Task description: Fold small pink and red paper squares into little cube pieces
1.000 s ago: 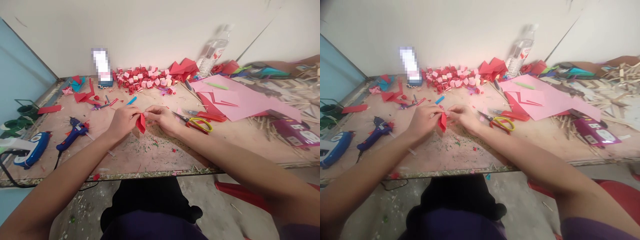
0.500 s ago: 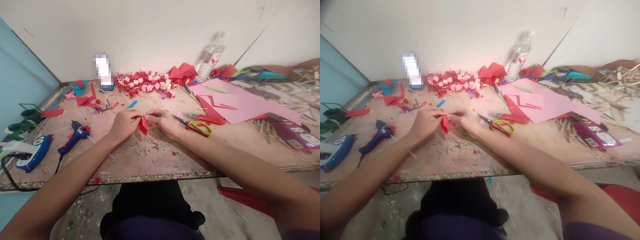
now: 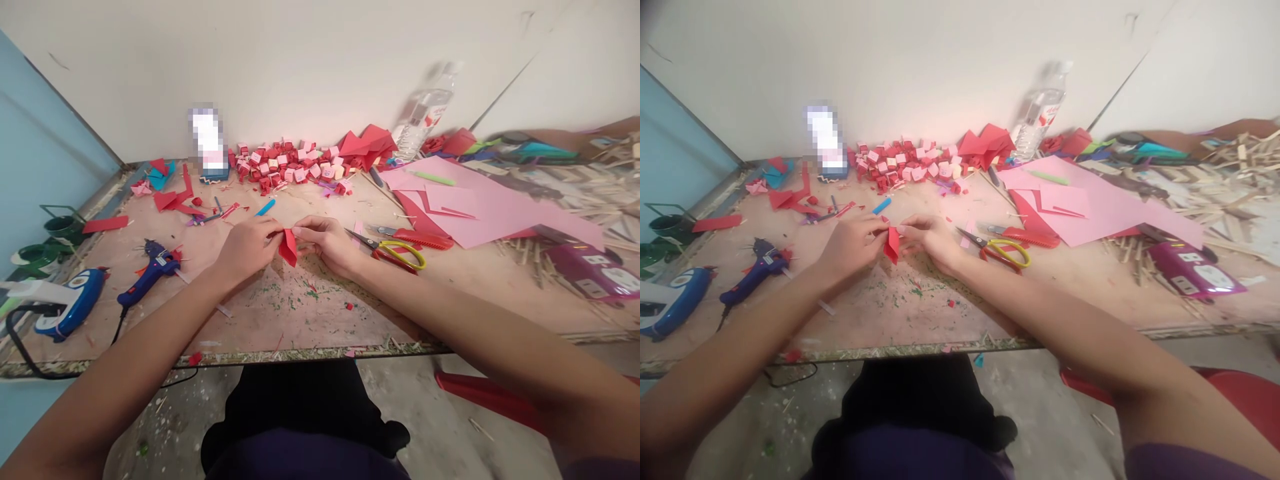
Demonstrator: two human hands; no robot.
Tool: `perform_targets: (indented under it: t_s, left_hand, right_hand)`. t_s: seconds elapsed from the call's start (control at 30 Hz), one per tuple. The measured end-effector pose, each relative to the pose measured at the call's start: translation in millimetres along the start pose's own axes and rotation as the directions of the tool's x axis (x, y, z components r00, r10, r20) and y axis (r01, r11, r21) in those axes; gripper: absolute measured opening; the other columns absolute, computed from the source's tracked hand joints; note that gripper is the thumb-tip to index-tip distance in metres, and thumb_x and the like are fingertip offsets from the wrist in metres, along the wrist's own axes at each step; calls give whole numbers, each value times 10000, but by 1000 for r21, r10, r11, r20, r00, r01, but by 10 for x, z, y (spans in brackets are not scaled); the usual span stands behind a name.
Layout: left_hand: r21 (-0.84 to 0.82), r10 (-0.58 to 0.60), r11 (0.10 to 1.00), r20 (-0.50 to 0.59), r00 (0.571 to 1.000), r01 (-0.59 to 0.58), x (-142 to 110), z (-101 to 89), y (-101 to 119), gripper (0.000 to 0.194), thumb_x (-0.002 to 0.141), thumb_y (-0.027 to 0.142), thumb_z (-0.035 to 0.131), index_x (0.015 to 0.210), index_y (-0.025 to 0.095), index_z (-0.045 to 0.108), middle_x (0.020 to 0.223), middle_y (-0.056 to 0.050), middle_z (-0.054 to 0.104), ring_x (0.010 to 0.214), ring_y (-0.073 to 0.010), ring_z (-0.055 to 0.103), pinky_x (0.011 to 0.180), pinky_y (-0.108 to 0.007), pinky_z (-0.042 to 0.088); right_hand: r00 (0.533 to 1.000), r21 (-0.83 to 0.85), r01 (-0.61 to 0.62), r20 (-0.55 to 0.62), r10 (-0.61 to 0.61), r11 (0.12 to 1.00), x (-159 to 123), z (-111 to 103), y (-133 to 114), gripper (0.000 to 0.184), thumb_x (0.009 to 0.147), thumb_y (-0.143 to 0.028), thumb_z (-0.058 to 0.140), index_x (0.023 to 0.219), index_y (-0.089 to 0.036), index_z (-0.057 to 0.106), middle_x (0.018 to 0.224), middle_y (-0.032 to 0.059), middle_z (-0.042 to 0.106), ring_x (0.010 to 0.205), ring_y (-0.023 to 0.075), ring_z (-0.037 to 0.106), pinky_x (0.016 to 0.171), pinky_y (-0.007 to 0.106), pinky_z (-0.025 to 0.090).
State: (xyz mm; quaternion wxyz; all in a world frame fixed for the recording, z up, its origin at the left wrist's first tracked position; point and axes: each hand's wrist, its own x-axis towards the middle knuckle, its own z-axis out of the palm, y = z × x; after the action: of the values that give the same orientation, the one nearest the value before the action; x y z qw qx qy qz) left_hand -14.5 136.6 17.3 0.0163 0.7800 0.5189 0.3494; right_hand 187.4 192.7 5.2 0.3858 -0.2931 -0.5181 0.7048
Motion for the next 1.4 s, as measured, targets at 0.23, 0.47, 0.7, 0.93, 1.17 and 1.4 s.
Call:
perform_targets:
  t_s: [0.23, 0.47, 0.7, 0.93, 1.17, 1.4]
  left_hand:
    - [59, 66, 996, 91, 994, -71, 14, -62, -4, 286, 1018, 212, 509, 831, 187, 724, 850, -72, 739, 835, -240, 673, 741, -347, 468]
    - [20, 62, 998, 70, 996, -63, 8, -68, 15, 314, 975, 162, 504, 684, 197, 616, 728, -51, 641, 725, -206, 588, 696, -340, 424]
    - [-10, -15, 1000, 49, 999, 15, -2, -30, 50, 285, 988, 207, 545, 733, 196, 675, 749, -39, 699, 707, -193, 591, 692, -337, 422]
    - [-39, -38, 998, 45, 998, 40, 3, -48, 61, 357, 1051, 319, 532, 791, 201, 746, 830, -53, 756, 772, -216, 661, 754, -362, 518]
    - [-101, 45, 994, 26, 999, -42, -12, -109, 78, 391, 924, 184, 636, 1290, 234, 764, 1194, -61, 808, 995, -232, 753, 914, -362, 601]
    - [-54, 176, 983, 35, 984, -174, -11, -54, 28, 219, 1007, 226, 678, 1203, 233, 776, 1188, -60, 800, 1089, -247, 758, 960, -373, 599]
  right_hand:
    - [999, -46, 35, -2, -35, 998, -9, 13, 16, 237, 723, -352, 974, 811, -180, 837, 862, 48, 783, 743, 154, 697, 645, 265, 615]
    - [999, -78, 26, 22, -25, 997, -15, 14, -4, 215, 712, -329, 967, 821, -195, 838, 853, 31, 767, 753, 160, 682, 661, 284, 630]
    - [1000, -33, -4, -2, 4, 999, -6, 8, -9, 227, 699, -311, 969, 804, -172, 823, 827, 37, 772, 727, 156, 688, 663, 282, 610]
    - [999, 40, -26, -41, 27, 999, 1, 22, -49, 212, 647, -245, 935, 781, -149, 802, 788, 48, 761, 687, 149, 683, 641, 274, 586]
    - [999, 73, -46, -25, 47, 996, 21, -13, -59, 184, 661, -208, 902, 814, -156, 813, 816, 72, 792, 694, 171, 713, 653, 292, 601]
    - [999, 37, -33, -23, 33, 999, 7, 6, -66, 212, 659, -217, 945, 806, -150, 807, 744, 44, 756, 627, 145, 653, 592, 275, 555]
